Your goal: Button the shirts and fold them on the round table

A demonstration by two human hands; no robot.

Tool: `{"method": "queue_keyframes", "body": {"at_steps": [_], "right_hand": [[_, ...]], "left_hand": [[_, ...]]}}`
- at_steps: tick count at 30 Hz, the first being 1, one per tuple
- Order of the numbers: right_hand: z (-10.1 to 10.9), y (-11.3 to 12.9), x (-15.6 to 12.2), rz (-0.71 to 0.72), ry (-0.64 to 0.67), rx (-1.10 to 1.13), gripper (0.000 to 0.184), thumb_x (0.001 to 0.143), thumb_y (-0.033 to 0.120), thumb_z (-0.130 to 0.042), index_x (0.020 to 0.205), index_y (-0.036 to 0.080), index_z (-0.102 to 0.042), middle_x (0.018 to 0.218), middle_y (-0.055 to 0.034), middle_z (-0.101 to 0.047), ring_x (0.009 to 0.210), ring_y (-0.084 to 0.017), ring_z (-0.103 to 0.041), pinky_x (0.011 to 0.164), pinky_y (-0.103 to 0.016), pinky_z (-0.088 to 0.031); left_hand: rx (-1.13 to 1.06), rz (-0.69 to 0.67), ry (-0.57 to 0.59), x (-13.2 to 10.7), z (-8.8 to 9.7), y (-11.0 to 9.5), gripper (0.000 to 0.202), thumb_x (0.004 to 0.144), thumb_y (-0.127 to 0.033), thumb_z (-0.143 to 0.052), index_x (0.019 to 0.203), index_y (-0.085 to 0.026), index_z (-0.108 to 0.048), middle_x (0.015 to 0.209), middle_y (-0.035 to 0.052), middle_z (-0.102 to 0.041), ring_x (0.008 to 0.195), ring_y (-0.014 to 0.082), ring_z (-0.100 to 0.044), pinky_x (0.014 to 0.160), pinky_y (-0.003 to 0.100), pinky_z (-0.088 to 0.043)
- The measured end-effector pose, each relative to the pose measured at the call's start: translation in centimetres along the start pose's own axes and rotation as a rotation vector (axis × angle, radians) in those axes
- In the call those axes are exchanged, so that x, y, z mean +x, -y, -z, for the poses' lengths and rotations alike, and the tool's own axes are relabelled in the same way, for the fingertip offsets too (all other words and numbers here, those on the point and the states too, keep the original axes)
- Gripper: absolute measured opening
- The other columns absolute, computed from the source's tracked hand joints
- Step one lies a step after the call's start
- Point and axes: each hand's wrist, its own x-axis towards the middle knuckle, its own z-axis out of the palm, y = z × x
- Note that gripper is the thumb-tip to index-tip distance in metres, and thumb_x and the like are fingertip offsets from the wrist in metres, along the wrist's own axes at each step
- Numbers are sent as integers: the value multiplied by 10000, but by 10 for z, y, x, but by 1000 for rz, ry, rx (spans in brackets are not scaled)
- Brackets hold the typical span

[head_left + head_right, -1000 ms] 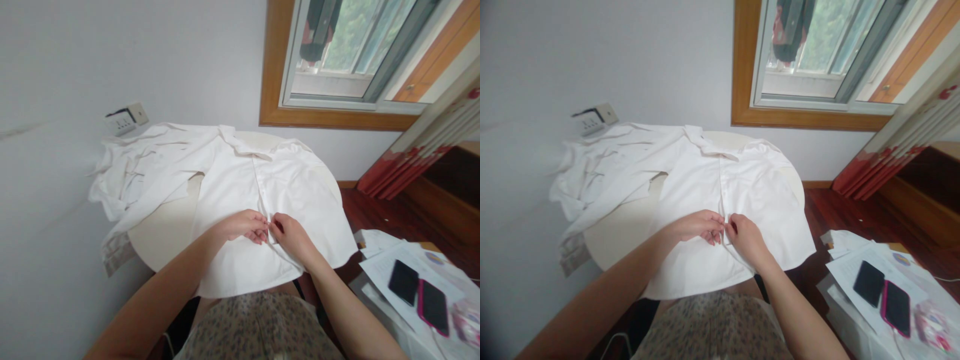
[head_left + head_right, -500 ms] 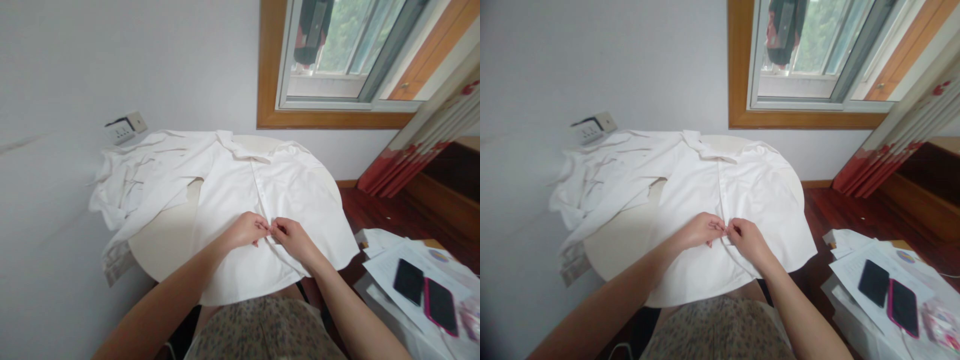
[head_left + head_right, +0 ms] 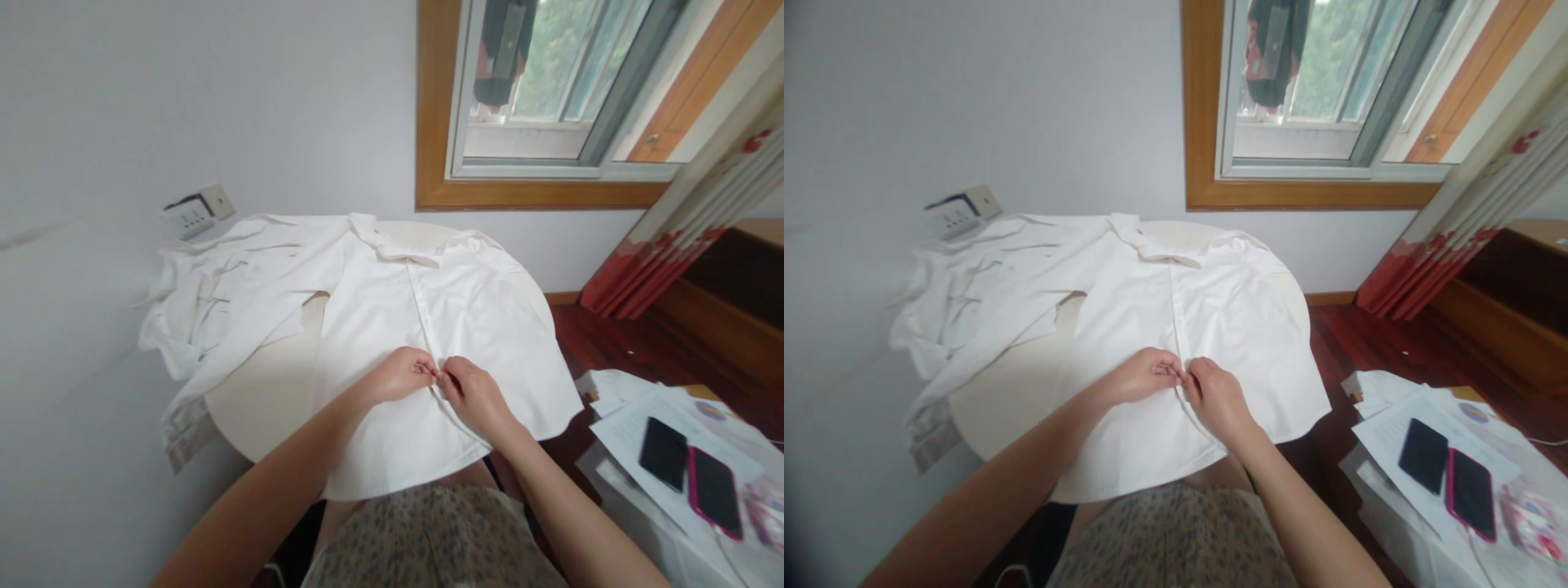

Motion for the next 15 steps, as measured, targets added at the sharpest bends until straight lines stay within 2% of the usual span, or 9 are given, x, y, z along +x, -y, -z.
{"method": "queue_keyframes", "body": {"at_steps": [5,9,15], "right_hand": [[6,-6,3,35,27,123,190,917,225,-426,737,196,-479,720,-12,-537,685,-144,-507,639,-250,-345],[7,-12,7,-3,83,280,255,915,288,-433,683,193,-475,645,10,-502,617,-124,-462,588,-243,-320],[10,-24,17,-202,332,675,399,893,509,-449,669,180,-482,548,40,-444,496,-85,-365,494,-227,-295]], "left_hand": [[137,-3,16,-6,1,-6,129,747,-244,-524,755,-151,-613,652,9,-640,532,120,-584,517,226,-433],[168,-9,2,-9,0,-9,117,753,-236,-514,722,-154,-591,631,4,-619,530,116,-583,500,216,-422],[41,70,59,-8,1,-12,77,743,-235,-540,760,-163,-561,617,-26,-578,503,94,-551,471,198,-421]]}}
